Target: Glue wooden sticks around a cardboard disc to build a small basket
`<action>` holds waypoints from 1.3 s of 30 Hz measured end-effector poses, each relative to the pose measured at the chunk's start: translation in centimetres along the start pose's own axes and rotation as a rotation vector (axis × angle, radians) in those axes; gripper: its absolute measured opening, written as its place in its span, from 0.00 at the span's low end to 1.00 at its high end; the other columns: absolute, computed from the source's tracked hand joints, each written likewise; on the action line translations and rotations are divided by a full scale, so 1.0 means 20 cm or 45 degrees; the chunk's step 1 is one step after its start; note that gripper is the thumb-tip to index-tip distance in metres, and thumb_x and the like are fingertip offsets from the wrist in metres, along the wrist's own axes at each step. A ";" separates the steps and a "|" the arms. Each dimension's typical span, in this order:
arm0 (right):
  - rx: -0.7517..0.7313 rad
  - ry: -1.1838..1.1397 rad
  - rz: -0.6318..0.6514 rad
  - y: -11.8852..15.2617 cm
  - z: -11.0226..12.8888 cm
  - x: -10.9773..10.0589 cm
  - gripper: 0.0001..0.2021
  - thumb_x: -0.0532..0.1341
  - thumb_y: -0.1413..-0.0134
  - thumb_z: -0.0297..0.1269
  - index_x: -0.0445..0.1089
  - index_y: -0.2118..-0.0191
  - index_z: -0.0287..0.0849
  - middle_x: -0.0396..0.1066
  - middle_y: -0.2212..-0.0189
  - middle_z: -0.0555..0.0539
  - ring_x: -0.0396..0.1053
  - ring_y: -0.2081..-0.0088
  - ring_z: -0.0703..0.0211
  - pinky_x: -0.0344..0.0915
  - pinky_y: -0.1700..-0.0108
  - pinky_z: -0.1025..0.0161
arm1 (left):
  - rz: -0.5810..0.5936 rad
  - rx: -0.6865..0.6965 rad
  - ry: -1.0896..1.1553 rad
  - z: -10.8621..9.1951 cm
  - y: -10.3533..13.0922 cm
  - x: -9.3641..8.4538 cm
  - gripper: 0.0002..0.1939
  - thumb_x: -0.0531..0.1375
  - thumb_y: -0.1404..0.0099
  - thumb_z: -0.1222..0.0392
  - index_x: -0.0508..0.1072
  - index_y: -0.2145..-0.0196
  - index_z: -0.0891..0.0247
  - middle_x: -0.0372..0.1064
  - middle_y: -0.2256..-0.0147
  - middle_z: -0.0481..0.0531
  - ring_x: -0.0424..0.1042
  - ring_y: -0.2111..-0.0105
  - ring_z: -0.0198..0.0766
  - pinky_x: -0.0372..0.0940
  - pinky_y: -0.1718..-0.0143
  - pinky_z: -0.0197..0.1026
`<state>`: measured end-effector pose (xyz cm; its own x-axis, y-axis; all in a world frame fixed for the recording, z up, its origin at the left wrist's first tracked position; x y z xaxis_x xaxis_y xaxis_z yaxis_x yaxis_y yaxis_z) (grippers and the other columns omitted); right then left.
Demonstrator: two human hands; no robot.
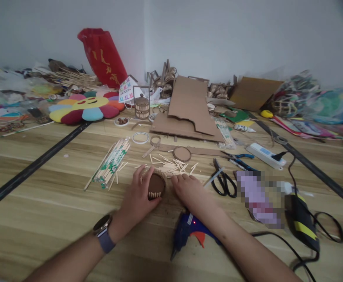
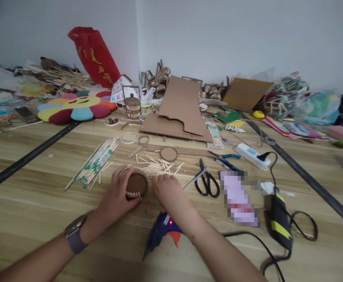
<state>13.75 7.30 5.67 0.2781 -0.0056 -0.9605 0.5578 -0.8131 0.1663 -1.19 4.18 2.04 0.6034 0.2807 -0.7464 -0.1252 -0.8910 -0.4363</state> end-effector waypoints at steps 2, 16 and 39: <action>0.019 0.003 0.006 0.00 -0.01 0.00 0.10 0.54 0.37 0.21 0.69 0.54 0.34 0.76 0.59 0.35 0.75 0.54 0.46 0.70 0.56 0.57 | -0.003 -0.008 0.010 0.00 0.00 0.00 0.53 0.70 0.49 0.69 0.45 0.33 0.52 0.47 0.37 0.64 0.53 0.35 0.60 0.60 0.40 0.65; -0.282 -0.946 -0.059 0.05 -0.06 -0.10 0.11 0.59 0.43 0.24 0.78 0.61 0.40 0.79 0.65 0.44 0.73 0.63 0.56 0.62 0.61 0.66 | 0.019 -0.012 0.012 0.00 -0.01 0.00 0.53 0.69 0.48 0.68 0.44 0.33 0.51 0.47 0.37 0.64 0.53 0.35 0.62 0.60 0.40 0.66; -0.286 -0.964 -0.187 -0.03 0.02 0.03 0.08 0.63 0.43 0.24 0.77 0.61 0.40 0.78 0.65 0.44 0.73 0.63 0.57 0.61 0.63 0.67 | 0.026 -0.017 0.071 0.02 0.00 0.01 0.53 0.70 0.49 0.69 0.48 0.33 0.51 0.48 0.37 0.63 0.54 0.36 0.60 0.61 0.40 0.65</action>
<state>13.23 7.45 4.93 -0.3713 -0.3661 -0.8533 0.7139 -0.7002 -0.0103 -1.35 4.38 1.82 0.6441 0.2426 -0.7255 -0.1274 -0.9011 -0.4144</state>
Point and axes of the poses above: each hand's wrist, its own y-axis away from the middle knuckle, its own x-axis out of the palm, z = x × y, the point moved 5 cm from there along -y, towards the middle knuckle
